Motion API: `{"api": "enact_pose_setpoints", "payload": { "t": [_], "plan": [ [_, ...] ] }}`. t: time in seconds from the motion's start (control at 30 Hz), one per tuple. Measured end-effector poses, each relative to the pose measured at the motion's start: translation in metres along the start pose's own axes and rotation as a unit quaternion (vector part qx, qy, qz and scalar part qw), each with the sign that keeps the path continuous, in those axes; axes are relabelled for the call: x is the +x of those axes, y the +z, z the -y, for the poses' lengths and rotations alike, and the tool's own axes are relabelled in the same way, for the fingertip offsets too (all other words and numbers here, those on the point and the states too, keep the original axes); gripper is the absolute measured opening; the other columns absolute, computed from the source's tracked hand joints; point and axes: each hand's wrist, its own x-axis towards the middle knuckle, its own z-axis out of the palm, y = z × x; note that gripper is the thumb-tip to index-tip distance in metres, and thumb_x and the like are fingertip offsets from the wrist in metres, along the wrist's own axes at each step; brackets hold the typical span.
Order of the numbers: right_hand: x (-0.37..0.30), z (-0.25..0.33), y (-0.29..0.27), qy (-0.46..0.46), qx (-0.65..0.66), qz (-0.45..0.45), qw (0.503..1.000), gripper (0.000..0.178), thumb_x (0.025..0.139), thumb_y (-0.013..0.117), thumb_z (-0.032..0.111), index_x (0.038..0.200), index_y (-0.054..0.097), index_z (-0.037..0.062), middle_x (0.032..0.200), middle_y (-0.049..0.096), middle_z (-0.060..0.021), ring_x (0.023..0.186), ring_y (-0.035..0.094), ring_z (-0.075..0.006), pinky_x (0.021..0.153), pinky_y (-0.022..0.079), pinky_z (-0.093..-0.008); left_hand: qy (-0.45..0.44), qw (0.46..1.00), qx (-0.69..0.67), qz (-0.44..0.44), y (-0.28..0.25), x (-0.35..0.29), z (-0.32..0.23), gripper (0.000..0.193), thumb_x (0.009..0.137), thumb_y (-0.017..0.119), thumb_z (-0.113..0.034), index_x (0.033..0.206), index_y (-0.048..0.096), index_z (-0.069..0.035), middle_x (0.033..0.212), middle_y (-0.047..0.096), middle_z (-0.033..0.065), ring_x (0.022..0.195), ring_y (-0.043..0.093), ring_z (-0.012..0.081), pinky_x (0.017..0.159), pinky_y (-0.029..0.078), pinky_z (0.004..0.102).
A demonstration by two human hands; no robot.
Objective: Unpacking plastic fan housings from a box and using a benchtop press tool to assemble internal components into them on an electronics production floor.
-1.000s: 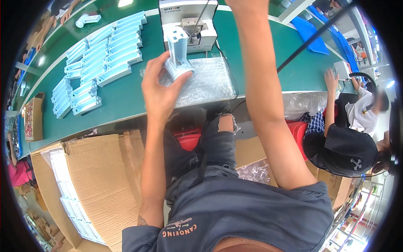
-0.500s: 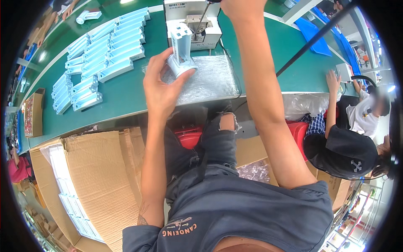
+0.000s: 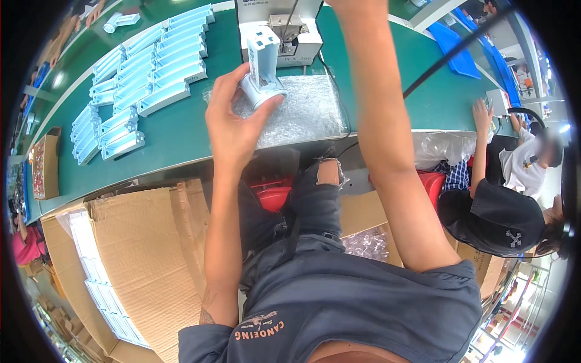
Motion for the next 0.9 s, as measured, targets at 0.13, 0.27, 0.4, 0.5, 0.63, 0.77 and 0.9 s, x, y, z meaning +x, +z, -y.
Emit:
{"api": "enact_pose_setpoints", "payload": {
  "t": [0.13,0.27,0.4,0.5,0.63,0.77,0.9],
  "plan": [
    [-0.008,0.008,-0.005,0.105,0.002,-0.015,0.994,0.027,0.105,0.064,0.024,0.118,0.055,0.0023,0.067,0.059,-0.0036,0.045,0.051,-0.0082,0.040,0.038,-0.0212,-0.015,1.000,-0.014,0.012,0.000,0.000,-0.005,0.060,0.076,0.087,-0.003,0.130,0.064,0.002,0.120,0.064,0.0097,0.111,0.065,0.0205,0.102,0.051,0.0358],
    [-0.015,0.018,-0.001,0.128,-0.033,-0.040,0.990,0.026,0.105,0.063,0.024,0.118,0.055,0.0031,0.064,0.057,-0.0032,0.044,0.050,-0.0082,0.041,0.039,-0.0213,-0.021,1.000,-0.001,0.019,0.000,-0.001,-0.005,0.060,0.078,0.087,-0.003,0.133,0.062,0.003,0.124,0.065,0.0092,0.115,0.065,0.0194,0.105,0.049,0.0357],
    [-0.017,0.025,-0.011,0.098,0.012,-0.031,0.995,0.025,0.106,0.063,0.025,0.116,0.054,0.0044,0.063,0.057,-0.0032,0.043,0.049,-0.0084,0.041,0.039,-0.0214,-0.014,0.999,-0.028,0.012,0.003,-0.001,-0.003,0.060,0.075,0.089,-0.004,0.129,0.064,0.002,0.119,0.063,0.0106,0.110,0.065,0.0212,0.101,0.052,0.0366],
    [-0.007,0.025,-0.006,0.077,-0.003,-0.045,0.996,0.023,0.106,0.063,0.025,0.115,0.054,0.0050,0.064,0.057,-0.0020,0.043,0.049,-0.0077,0.040,0.038,-0.0208,-0.012,1.000,-0.004,0.001,0.002,0.000,-0.001,0.061,0.074,0.090,-0.005,0.129,0.064,0.002,0.118,0.063,0.0104,0.109,0.065,0.0215,0.101,0.051,0.0361],
    [-0.003,0.003,-0.004,0.001,0.016,-0.008,1.000,0.025,0.105,0.064,0.027,0.114,0.056,0.0047,0.062,0.056,0.0006,0.042,0.047,-0.0052,0.038,0.035,-0.0196,-0.019,1.000,-0.007,-0.002,0.003,0.000,-0.002,0.062,0.073,0.090,-0.005,0.129,0.064,0.002,0.118,0.063,0.0102,0.110,0.065,0.0215,0.100,0.051,0.0358],
    [-0.004,0.009,-0.004,0.078,0.004,-0.003,0.997,0.026,0.105,0.065,0.027,0.113,0.057,0.0037,0.058,0.054,0.0020,0.041,0.047,-0.0047,0.038,0.035,-0.0190,-0.021,1.000,-0.014,0.001,0.004,-0.001,-0.002,0.061,0.074,0.090,-0.005,0.129,0.064,0.001,0.119,0.063,0.0101,0.110,0.065,0.0210,0.101,0.051,0.0359],
    [-0.003,0.026,0.010,0.129,-0.019,-0.041,0.991,0.030,0.105,0.064,0.030,0.114,0.057,0.0025,0.060,0.056,0.0010,0.041,0.048,-0.0050,0.038,0.037,-0.0195,-0.018,1.000,-0.020,-0.004,0.001,-0.002,-0.001,0.061,0.074,0.089,-0.004,0.129,0.064,0.001,0.119,0.063,0.0099,0.110,0.065,0.0207,0.101,0.052,0.0361]
  ]
}}
